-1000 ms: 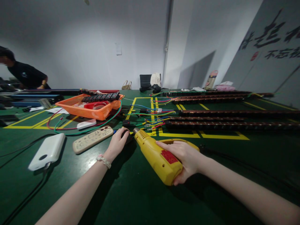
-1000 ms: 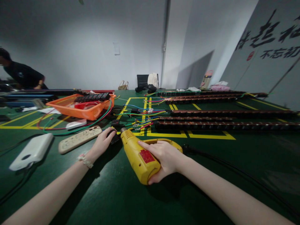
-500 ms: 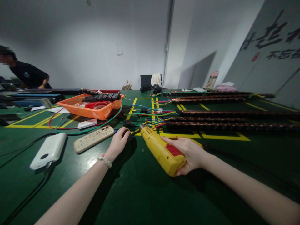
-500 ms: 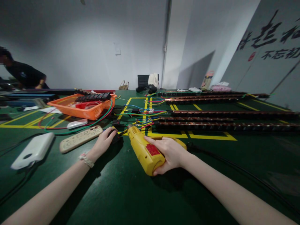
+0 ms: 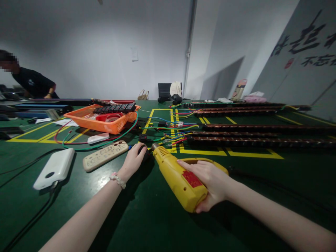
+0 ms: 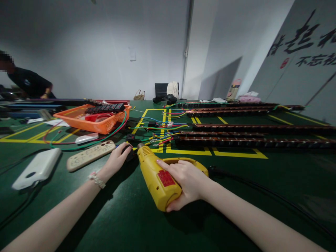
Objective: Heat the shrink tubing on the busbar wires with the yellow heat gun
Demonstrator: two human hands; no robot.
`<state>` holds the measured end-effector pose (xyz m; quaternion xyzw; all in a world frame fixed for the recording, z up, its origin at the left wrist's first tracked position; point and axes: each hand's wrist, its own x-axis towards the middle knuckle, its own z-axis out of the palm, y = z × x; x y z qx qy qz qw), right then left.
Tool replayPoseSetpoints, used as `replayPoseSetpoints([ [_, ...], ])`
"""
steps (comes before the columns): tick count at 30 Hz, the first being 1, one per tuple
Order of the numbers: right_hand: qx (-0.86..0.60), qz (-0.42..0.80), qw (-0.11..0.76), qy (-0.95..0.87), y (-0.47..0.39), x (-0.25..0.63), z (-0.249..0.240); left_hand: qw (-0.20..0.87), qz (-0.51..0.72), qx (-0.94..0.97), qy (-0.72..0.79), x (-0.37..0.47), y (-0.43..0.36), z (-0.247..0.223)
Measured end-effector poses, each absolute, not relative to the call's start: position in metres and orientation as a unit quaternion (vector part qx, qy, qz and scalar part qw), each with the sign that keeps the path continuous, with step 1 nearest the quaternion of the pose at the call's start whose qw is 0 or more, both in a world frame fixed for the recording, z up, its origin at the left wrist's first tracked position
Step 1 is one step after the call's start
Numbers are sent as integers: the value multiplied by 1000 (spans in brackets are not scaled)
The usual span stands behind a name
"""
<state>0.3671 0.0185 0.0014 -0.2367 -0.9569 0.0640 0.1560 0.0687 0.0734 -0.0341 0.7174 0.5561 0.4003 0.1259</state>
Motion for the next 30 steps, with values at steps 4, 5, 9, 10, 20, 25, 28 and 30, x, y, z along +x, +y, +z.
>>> replayPoseSetpoints([
  [4, -222, 72, 152, -960, 14, 361, 2, 129, 401, 716, 557, 69, 73, -34],
  [5, -219, 74, 154, -961, 13, 361, 2, 131, 401, 715, 557, 69, 73, -34],
  [9, -211, 76, 163, -961, 13, 360, 0, 135, 401, 715, 557, 69, 74, -35],
  [10, -208, 75, 165, -961, 13, 360, 0, 136, 401, 715, 557, 68, 74, -35],
  [20, -206, 69, 160, -963, 20, 363, 3, 130, 403, 718, 553, 68, 74, -36],
  [25, -208, 62, 167, -962, 25, 365, 2, 128, 405, 720, 549, 66, 75, -37],
  [28, -209, 60, 174, -960, 30, 368, 0, 129, 402, 721, 550, 66, 76, -38],
  [30, -212, 55, 175, -960, 33, 371, 0, 129, 402, 719, 552, 66, 75, -38],
])
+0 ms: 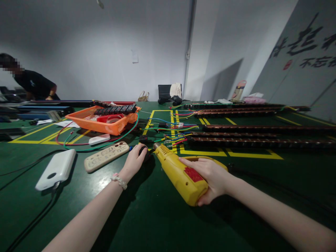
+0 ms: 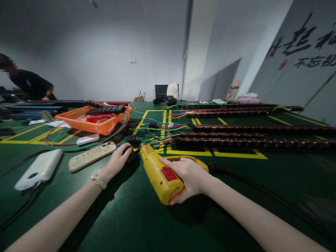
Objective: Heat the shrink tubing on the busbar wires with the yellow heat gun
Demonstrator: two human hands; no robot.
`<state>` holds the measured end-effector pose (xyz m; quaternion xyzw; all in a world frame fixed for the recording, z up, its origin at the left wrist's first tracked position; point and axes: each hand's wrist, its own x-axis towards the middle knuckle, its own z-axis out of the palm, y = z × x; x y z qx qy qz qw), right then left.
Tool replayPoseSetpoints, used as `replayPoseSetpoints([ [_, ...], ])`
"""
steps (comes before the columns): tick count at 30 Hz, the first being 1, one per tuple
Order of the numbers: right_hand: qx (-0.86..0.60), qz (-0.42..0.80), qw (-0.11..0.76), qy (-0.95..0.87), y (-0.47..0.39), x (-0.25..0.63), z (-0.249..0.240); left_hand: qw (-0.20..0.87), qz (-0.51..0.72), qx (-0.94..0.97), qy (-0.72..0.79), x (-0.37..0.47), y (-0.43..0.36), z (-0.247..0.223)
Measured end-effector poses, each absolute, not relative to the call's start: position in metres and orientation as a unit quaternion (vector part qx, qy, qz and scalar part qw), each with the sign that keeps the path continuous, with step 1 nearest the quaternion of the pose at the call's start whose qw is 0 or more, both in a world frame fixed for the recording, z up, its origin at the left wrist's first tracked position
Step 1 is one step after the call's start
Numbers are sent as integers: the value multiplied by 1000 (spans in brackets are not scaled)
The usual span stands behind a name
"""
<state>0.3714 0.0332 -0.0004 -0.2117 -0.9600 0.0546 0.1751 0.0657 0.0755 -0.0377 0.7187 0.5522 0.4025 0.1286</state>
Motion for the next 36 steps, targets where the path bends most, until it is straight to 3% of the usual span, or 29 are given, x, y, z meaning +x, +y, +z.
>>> replayPoseSetpoints([
  [13, -230, 9, 182, -956, 39, 380, -2, 126, 405, 720, 549, 64, 79, -42],
  [36, -206, 79, 168, -961, 16, 359, -2, 130, 399, 715, 559, 65, 74, -37],
])
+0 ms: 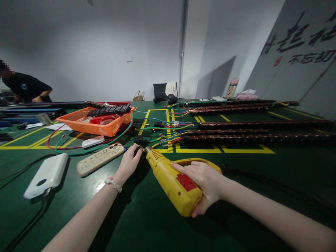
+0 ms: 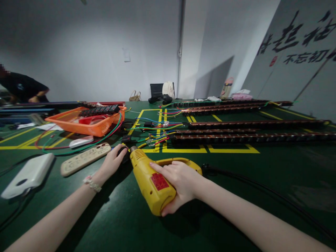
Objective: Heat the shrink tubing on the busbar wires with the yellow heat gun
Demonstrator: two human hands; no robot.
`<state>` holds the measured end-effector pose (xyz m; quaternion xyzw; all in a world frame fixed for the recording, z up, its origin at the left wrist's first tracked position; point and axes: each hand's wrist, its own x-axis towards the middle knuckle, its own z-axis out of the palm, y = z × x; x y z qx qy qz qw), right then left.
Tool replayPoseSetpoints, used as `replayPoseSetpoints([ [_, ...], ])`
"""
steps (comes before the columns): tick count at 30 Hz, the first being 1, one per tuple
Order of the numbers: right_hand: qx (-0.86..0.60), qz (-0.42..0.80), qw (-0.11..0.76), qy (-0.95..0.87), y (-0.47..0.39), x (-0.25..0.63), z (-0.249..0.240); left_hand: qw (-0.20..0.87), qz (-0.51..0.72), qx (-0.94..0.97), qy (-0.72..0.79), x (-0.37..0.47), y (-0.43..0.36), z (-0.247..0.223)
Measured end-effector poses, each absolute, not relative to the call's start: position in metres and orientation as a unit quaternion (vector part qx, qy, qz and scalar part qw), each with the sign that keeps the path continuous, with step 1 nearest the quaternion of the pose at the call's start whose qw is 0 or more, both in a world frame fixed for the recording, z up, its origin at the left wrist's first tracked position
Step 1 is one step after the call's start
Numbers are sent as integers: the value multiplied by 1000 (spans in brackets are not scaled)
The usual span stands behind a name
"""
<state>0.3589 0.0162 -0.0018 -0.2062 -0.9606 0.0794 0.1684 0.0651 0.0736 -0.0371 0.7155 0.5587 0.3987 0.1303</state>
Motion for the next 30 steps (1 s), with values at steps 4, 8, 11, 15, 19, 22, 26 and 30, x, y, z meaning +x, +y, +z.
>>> replayPoseSetpoints([
  [4, -206, 81, 168, -960, 19, 360, -3, 126, 396, 719, 557, 66, 73, -36],
  [8, -215, 68, 163, -961, 24, 361, -2, 122, 394, 725, 552, 66, 73, -38],
  [11, -225, 64, 167, -958, 29, 363, -1, 119, 393, 725, 552, 65, 74, -38],
  [15, -238, 56, 168, -955, 35, 369, -2, 119, 390, 723, 558, 65, 73, -38],
  [19, -248, 42, 166, -954, 39, 373, -4, 118, 392, 722, 557, 66, 72, -37],
  [22, -249, 40, 165, -953, 39, 374, -5, 116, 391, 723, 558, 66, 72, -37],
  [26, -257, 40, 169, -951, 36, 374, -5, 115, 390, 724, 557, 65, 74, -39],
  [30, -260, 46, 172, -949, 32, 371, -5, 116, 389, 726, 555, 64, 75, -40],
])
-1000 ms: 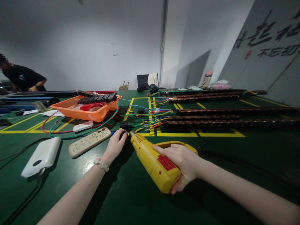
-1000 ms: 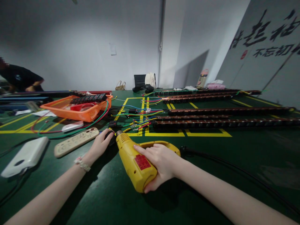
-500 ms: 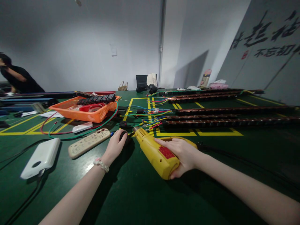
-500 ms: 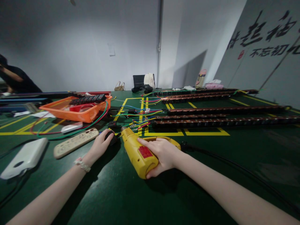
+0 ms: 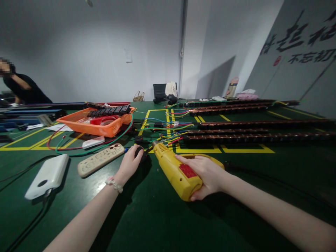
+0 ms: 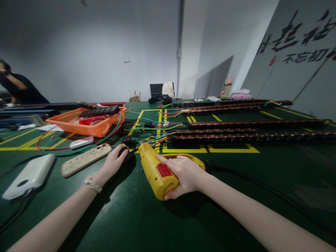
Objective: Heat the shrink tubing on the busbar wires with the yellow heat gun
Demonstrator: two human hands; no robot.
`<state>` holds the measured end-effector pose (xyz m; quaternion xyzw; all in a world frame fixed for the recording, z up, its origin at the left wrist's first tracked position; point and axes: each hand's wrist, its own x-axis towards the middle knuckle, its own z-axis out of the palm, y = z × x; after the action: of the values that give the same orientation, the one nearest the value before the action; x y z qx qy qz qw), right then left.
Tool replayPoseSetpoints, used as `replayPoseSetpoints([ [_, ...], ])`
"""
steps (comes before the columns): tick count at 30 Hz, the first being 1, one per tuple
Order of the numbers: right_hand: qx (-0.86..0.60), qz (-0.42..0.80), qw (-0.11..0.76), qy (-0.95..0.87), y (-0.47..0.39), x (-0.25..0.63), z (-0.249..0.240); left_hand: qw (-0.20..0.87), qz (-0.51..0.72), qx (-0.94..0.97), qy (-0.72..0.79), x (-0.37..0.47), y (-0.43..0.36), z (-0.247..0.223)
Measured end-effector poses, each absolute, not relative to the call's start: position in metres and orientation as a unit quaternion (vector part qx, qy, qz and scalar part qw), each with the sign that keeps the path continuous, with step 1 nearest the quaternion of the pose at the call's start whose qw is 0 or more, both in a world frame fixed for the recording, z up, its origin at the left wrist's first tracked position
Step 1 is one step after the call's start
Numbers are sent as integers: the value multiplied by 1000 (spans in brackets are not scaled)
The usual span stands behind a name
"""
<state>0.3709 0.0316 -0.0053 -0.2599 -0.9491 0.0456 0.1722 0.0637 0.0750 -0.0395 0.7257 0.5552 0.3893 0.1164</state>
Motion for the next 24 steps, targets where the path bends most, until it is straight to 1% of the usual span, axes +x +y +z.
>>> replayPoseSetpoints([
  [8, -244, 67, 156, -955, 22, 362, -3, 117, 390, 725, 556, 65, 75, -39],
  [24, -230, 90, 160, -956, 13, 356, 1, 126, 390, 720, 560, 66, 73, -37],
])
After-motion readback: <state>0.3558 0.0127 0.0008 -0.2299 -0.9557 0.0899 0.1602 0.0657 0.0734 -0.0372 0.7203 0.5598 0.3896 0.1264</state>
